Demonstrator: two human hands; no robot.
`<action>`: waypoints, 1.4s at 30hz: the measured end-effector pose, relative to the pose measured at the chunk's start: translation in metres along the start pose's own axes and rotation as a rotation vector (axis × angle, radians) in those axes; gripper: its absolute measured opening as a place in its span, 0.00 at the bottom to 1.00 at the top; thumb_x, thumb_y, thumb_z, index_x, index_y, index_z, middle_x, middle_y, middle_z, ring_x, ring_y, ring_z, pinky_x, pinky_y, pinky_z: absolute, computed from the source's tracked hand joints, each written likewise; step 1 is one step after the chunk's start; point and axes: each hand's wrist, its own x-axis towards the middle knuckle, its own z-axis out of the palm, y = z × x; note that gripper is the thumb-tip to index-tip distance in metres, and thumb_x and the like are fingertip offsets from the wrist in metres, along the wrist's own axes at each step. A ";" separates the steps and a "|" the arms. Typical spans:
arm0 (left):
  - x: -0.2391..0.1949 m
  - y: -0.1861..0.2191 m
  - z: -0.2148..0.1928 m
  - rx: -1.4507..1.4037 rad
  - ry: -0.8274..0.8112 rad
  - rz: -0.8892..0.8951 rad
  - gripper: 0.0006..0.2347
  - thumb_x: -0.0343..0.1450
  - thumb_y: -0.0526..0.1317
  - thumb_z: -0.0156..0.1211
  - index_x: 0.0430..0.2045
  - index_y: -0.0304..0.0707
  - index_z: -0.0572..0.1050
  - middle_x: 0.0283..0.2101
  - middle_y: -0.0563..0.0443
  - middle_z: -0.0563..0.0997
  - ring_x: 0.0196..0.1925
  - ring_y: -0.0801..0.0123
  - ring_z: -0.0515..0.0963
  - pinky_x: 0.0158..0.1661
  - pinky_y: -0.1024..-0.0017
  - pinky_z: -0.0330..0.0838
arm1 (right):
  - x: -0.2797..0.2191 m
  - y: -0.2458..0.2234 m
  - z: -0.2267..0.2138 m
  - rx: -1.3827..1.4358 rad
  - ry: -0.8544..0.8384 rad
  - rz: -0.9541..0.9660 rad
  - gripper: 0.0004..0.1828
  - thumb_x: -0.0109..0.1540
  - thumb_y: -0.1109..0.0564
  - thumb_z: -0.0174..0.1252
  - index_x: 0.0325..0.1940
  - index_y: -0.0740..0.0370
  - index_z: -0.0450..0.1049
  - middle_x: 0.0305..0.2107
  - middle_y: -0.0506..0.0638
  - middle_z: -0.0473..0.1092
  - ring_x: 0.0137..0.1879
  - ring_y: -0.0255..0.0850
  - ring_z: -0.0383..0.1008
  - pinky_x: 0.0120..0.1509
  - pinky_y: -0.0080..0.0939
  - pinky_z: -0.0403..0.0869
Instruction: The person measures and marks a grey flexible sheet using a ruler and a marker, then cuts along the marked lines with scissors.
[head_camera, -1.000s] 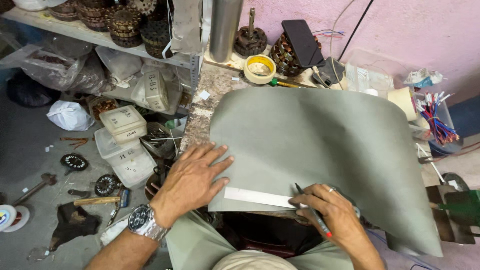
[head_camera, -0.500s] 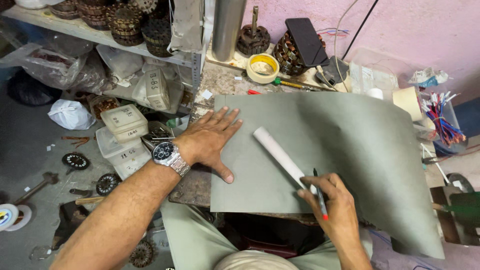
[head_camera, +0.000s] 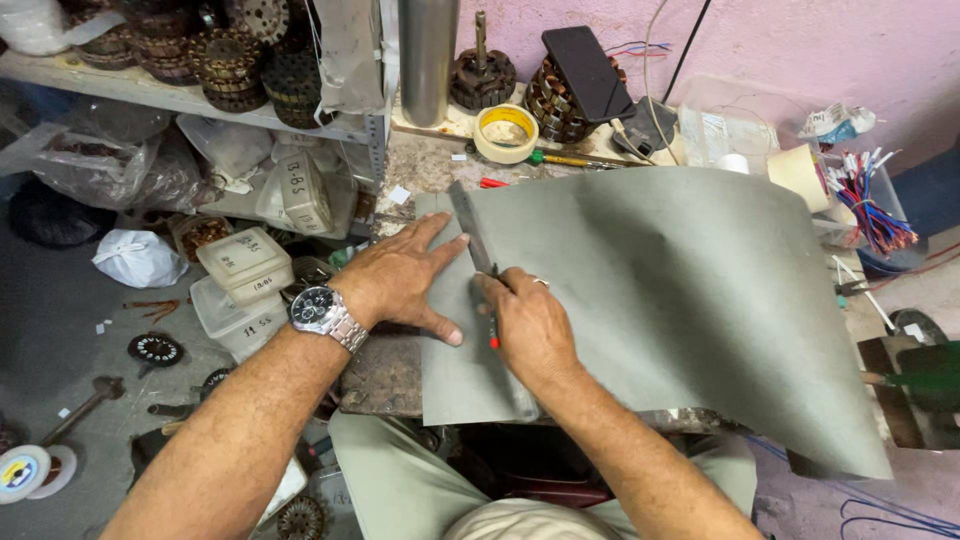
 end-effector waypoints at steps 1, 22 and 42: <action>0.001 0.001 0.000 0.008 -0.018 -0.019 0.57 0.47 0.72 0.73 0.70 0.48 0.53 0.76 0.38 0.44 0.77 0.48 0.47 0.70 0.59 0.50 | -0.002 -0.002 0.002 -0.005 0.019 -0.040 0.20 0.58 0.59 0.64 0.54 0.56 0.79 0.40 0.54 0.74 0.44 0.52 0.74 0.48 0.51 0.74; 0.006 -0.014 0.000 0.128 0.034 0.087 0.62 0.47 0.75 0.69 0.69 0.29 0.50 0.76 0.41 0.46 0.77 0.56 0.47 0.72 0.63 0.43 | -0.058 -0.015 -0.015 0.191 0.170 -0.310 0.17 0.56 0.57 0.68 0.49 0.60 0.79 0.48 0.55 0.77 0.58 0.52 0.72 0.60 0.52 0.71; 0.009 -0.011 0.005 0.195 -0.042 0.061 0.69 0.42 0.80 0.66 0.66 0.19 0.48 0.74 0.33 0.43 0.77 0.53 0.45 0.72 0.65 0.43 | -0.124 -0.003 -0.001 0.304 0.145 -0.518 0.08 0.60 0.60 0.70 0.41 0.58 0.80 0.47 0.49 0.79 0.61 0.43 0.76 0.70 0.55 0.73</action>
